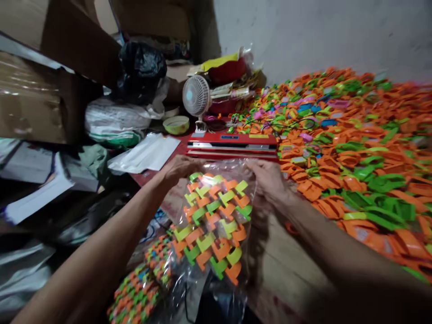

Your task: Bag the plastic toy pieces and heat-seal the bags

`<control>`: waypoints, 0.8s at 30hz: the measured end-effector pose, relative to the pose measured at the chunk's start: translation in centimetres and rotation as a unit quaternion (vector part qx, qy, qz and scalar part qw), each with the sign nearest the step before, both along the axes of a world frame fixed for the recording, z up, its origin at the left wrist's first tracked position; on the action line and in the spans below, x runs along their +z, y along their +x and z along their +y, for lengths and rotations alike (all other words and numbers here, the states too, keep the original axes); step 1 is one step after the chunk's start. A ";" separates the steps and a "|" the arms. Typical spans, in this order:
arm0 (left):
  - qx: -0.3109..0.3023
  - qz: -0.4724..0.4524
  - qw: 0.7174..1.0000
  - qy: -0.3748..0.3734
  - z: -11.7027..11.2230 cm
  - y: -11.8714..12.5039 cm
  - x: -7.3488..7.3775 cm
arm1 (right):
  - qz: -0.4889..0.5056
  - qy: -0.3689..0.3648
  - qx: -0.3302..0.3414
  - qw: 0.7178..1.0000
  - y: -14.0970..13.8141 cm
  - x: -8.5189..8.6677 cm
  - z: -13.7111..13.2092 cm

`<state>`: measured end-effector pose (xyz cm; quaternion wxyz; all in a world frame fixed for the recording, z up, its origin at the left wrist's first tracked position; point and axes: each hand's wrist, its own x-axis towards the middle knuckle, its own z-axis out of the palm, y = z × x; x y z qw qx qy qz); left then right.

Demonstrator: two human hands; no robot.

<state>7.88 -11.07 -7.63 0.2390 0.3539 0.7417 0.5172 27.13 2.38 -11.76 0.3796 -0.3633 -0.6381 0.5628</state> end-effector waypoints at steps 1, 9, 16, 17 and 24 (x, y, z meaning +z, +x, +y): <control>-0.002 -0.004 1.000 0.004 -0.7 0.5 0.5 | 0.017 0.029 -0.005 0.999 0.4 1.1 -0.5; 0.045 0.095 0.974 0.200 -4.0 4.9 4.9 | 0.109 0.349 -0.038 0.930 3.8 8.6 -4.4; 0.080 0.148 0.927 0.335 -1.5 6.3 7.5 | 0.100 0.334 -0.104 0.931 3.5 11.9 -1.4; 0.072 0.151 0.924 0.345 -1.2 6.5 7.7 | 0.112 0.321 -0.104 0.935 3.6 12.2 -1.1; 0.064 0.097 0.908 0.402 0.0 10.0 7.2 | 0.184 0.231 -0.034 0.955 5.6 10.6 -1.4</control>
